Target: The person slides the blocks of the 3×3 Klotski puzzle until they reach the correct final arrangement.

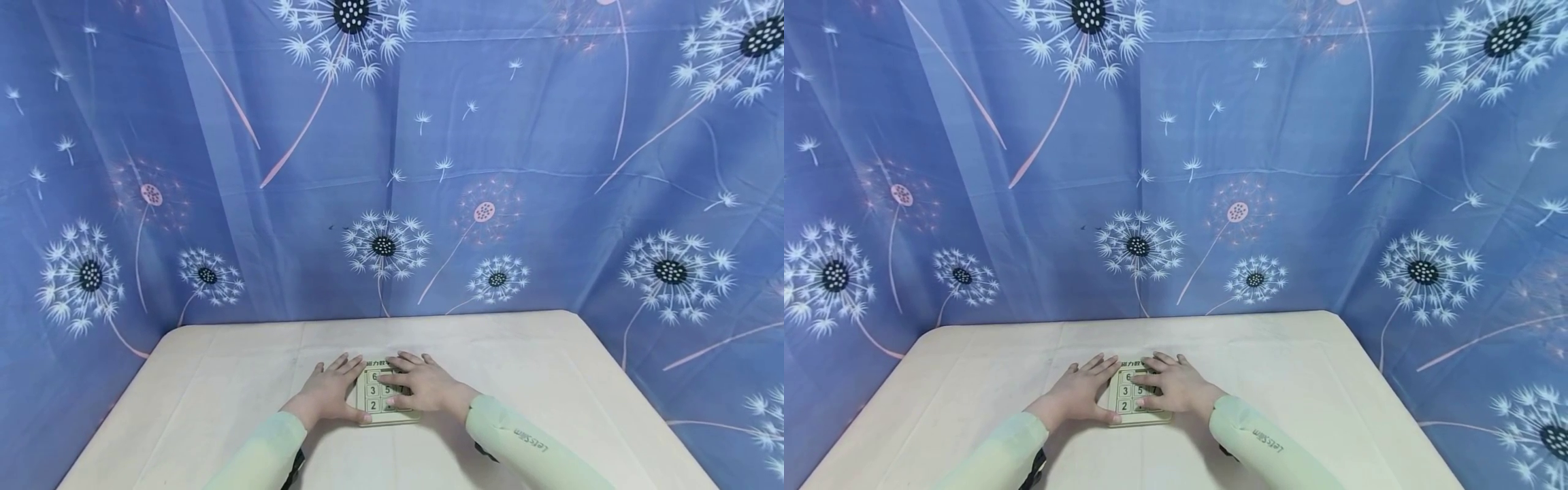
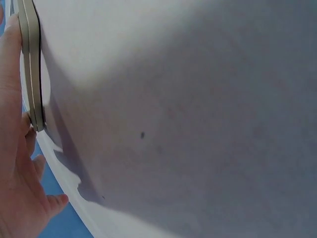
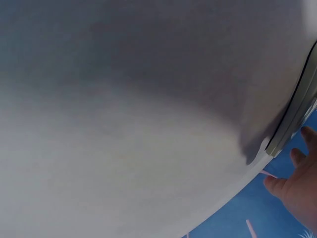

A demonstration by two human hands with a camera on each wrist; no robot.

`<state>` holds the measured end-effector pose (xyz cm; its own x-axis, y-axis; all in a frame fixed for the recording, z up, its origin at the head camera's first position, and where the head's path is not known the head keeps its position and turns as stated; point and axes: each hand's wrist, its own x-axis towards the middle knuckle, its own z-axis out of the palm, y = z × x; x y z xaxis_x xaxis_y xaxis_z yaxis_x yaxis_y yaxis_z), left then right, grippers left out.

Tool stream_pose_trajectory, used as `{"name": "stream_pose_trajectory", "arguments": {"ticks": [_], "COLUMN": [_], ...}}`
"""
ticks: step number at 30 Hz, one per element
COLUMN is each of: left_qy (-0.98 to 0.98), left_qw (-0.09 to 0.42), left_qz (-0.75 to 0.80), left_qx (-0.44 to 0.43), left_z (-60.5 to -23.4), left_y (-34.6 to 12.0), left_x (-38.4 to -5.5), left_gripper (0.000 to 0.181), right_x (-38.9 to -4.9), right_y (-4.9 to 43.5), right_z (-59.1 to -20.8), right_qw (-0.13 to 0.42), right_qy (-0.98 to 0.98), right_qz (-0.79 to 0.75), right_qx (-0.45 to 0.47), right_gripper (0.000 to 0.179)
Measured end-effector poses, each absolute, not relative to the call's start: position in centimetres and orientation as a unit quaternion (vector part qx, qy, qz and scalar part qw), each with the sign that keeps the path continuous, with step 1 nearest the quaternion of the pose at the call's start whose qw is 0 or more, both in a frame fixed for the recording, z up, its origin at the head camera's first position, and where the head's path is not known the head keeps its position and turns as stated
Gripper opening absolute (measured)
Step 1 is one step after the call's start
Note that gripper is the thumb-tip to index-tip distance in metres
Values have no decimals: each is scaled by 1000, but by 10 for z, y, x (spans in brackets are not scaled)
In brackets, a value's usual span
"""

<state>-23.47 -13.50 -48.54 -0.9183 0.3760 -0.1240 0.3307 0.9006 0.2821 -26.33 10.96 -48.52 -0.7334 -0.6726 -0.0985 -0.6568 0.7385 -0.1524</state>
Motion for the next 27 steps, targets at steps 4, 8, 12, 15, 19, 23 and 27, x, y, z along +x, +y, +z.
{"name": "stream_pose_trajectory", "arguments": {"ticks": [4, 8, 12, 15, 19, 23, 27], "left_qy": [971, 971, 970, 969, 968, 969, 971], "left_qw": [91, 90, 88, 89, 92, 88, 82], "left_qz": [127, 126, 126, 128, 126, 118, 105], "left_qx": [181, 183, 190, 193, 197, 198, 201], "left_z": [-485, -483, -483, -483, -483, -484, -484], "left_y": [-135, -135, -135, -135, -135, -135, -135], "left_x": [-235, -234, -234, -235, -235, -235, -235], "left_gripper": [112, 112, 112, 111, 111, 112, 112], "right_x": [-264, -263, -262, -262, -263, -263, -263], "right_y": [108, 107, 105, 104, 104, 103, 102], "right_z": [-485, -484, -482, -482, -482, -482, -482], "right_qw": [71, 70, 72, 71, 69, 71, 71], "right_qy": [930, 930, 930, 929, 928, 927, 927], "right_qz": [-50, -46, -43, -43, -43, -45, -44], "right_qx": [-358, -359, -359, -361, -365, -364, -365], "right_gripper": [55, 55, 55, 56, 56, 57, 57]}}
